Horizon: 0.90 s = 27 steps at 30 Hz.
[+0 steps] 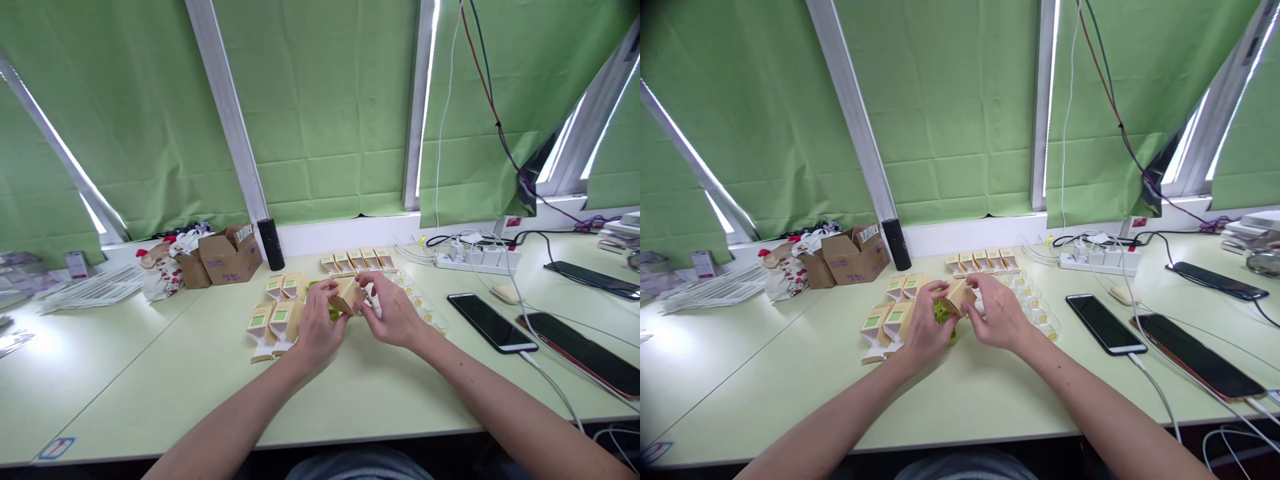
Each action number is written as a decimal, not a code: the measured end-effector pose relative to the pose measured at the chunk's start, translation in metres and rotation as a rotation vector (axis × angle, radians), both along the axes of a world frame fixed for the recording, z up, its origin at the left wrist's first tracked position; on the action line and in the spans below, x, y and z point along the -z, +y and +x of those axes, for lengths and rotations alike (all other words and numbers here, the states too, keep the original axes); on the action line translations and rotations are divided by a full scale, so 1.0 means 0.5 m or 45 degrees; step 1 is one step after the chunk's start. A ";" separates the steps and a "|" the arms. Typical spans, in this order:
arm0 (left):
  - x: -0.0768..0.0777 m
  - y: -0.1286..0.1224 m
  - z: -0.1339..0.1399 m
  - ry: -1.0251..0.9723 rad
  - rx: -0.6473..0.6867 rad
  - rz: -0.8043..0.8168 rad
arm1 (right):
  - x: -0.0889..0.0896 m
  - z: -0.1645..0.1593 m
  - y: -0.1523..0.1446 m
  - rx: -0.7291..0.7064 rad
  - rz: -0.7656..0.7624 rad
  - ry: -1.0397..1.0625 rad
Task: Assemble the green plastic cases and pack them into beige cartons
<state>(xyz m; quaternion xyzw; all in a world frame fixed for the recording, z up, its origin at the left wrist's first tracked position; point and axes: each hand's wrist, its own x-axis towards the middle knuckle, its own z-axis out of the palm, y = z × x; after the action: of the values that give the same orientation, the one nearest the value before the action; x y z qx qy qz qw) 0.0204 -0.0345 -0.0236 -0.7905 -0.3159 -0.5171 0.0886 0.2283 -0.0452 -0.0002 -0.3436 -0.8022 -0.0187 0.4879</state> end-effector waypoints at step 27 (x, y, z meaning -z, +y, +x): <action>0.001 0.014 -0.023 0.388 -0.200 0.261 | 0.049 -0.072 0.018 0.031 0.091 0.001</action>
<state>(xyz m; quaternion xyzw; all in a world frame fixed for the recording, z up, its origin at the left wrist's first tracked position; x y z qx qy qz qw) 0.0091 -0.0275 -0.0239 -0.8195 -0.3051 -0.4124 0.2555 0.1922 -0.0364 -0.0248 -0.3357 -0.7965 -0.0531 0.5001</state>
